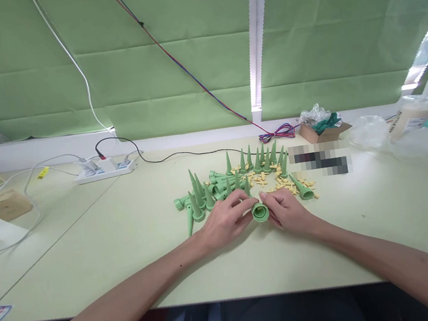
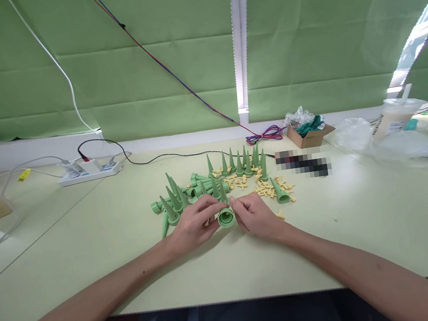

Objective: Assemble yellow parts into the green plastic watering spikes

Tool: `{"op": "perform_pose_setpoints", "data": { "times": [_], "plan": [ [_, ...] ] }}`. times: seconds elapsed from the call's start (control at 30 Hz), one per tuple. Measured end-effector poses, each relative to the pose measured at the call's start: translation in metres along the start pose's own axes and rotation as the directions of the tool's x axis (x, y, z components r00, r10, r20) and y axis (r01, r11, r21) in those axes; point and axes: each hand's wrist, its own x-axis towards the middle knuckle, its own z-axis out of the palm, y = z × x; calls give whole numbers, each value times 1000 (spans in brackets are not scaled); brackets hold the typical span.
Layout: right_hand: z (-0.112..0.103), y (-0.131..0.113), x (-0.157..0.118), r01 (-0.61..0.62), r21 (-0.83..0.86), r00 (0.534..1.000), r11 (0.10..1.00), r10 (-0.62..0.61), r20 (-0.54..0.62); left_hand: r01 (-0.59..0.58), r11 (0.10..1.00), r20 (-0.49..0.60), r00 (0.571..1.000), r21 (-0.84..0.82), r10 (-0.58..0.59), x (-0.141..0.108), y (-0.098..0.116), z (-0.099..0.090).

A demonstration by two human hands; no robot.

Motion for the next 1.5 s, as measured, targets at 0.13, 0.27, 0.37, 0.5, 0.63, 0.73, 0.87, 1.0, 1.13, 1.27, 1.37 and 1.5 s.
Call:
{"op": "perform_pose_setpoints", "data": {
  "times": [0.13, 0.27, 0.37, 0.5, 0.63, 0.73, 0.87, 1.0, 1.13, 1.27, 1.37, 1.5],
  "plan": [
    [1, 0, -1, 49, -4, 998, 999, -49, -42, 147, 984, 28, 989, -102, -145, 3, 8, -2],
    [0, 2, -1, 92, -31, 992, 995, -94, -79, 382, 885, 57, 923, -268, -381, 7, 15, -4],
    [-1, 3, -1, 127, -56, 985, 990, -133, -110, 525, 751, 160, 847, -401, -507, 11, 17, -6],
    [-3, 2, -1, 153, -83, 982, 985, -161, -99, 624, 524, 340, 770, -580, -540, 14, 18, -7],
    [-4, 2, -1, 154, -107, 986, 982, -160, -49, 666, 395, 445, 730, -632, -519, 12, 18, -9],
    [-4, 3, -1, 148, -129, 988, 981, -153, -30, 677, 399, 462, 723, -618, -513, 11, 18, -9],
    [-4, 6, -1, 159, -178, 986, 971, -165, -19, 639, 468, 413, 761, -610, -500, 11, 16, -9],
    [-5, 7, -1, 184, -207, 982, 961, -190, -6, 587, 564, 334, 803, -580, -493, 11, 15, -9],
    [-5, 6, -1, 189, -236, 981, 953, -193, 6, 517, 715, 230, 854, -472, -466, 10, 13, -8],
    [-4, 5, -1, 188, -262, 981, 946, -194, 4, 399, 834, 149, 917, -382, -370, 9, 10, -8],
    [-3, 5, 0, 193, -268, 980, 944, -199, 4, 320, 880, 98, 947, -351, -305, 8, 7, -7],
    [-3, 6, 0, 210, -273, 976, 939, -216, 5, 265, 909, 53, 964, -323, -262, 5, 4, -5]
  ]
}}
